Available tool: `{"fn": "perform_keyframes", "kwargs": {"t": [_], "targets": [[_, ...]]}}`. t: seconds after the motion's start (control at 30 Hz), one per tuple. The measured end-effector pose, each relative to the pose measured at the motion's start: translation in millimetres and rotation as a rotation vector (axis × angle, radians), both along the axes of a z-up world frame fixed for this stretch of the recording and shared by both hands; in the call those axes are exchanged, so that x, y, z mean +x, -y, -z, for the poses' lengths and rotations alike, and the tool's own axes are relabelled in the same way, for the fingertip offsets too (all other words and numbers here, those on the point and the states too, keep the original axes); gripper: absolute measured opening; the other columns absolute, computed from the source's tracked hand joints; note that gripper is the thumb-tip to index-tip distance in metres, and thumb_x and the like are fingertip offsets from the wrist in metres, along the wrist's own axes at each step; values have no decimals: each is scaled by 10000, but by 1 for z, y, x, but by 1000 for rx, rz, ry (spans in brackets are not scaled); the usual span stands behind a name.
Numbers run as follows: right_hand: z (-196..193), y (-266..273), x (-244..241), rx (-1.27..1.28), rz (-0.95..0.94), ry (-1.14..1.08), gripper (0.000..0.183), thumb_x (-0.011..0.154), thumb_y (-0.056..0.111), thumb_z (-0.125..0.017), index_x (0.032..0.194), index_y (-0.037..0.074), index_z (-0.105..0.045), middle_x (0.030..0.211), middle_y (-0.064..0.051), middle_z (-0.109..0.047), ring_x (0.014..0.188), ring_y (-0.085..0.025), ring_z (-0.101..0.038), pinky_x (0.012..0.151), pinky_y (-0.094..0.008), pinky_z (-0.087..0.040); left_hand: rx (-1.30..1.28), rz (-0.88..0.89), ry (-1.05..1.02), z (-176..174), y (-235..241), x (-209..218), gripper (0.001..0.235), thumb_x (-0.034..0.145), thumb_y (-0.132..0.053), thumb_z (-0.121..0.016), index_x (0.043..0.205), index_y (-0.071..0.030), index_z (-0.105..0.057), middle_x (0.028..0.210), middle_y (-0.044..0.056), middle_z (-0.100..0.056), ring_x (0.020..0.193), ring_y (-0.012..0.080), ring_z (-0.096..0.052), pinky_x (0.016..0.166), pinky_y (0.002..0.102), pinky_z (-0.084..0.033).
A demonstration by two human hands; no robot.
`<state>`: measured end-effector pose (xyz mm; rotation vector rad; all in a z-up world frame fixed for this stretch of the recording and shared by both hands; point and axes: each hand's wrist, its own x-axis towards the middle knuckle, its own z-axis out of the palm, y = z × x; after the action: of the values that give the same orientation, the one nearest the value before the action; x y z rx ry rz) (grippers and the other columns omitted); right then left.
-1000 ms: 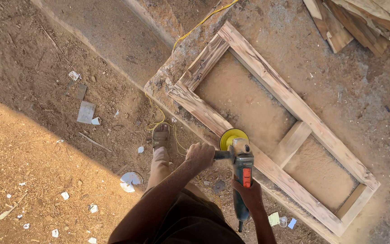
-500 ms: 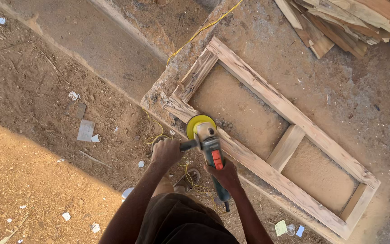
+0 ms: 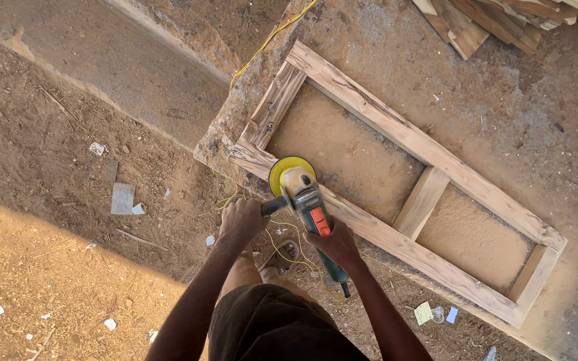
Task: The person uses an electric sander to smooth the surface of a rectangular wooden frame lying on the ground. The person moves the sander along the length and width of the frame, covering the entire surface area.
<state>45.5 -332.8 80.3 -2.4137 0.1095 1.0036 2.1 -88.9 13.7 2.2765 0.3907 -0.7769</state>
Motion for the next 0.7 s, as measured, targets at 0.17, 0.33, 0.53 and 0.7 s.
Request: {"fn": "perform_keyframes", "kwargs": {"t": [0.17, 0.33, 0.53, 0.7], "targets": [[-8, 86, -48, -30, 226, 2, 457, 670, 381, -849, 988, 76, -732, 827, -82, -761, 753, -212, -726, 731, -399, -567, -32, 187, 168, 6, 86, -10, 228, 866, -278, -744, 959, -70, -732, 923, 152, -724, 859, 331, -733, 791, 501, -572], [14, 171, -97, -25, 399, -16, 377, 749, 318, -828, 976, 27, -749, 807, -89, -759, 728, -195, -701, 696, -384, -573, -137, 313, 151, 17, 164, -11, 225, 929, -254, -722, 1049, -64, -707, 907, 141, -734, 810, 283, -749, 753, 450, -596], [20, 196, -129, 106, 583, -31, 311, 761, 264, -833, 983, 57, -767, 818, -73, -753, 715, -165, -686, 674, -378, -552, -43, 472, 174, 7, 190, -18, 243, 900, -253, -761, 1039, -56, -737, 943, 139, -721, 834, 262, -736, 761, 431, -605], [12, 110, -95, -2, 344, -74, 409, 725, 377, -842, 976, 64, -767, 807, -93, -771, 722, -192, -729, 692, -382, -572, 6, 248, 176, 14, 106, -38, 256, 908, -304, -744, 1025, -77, -727, 924, 129, -712, 843, 268, -715, 778, 458, -568]]}}
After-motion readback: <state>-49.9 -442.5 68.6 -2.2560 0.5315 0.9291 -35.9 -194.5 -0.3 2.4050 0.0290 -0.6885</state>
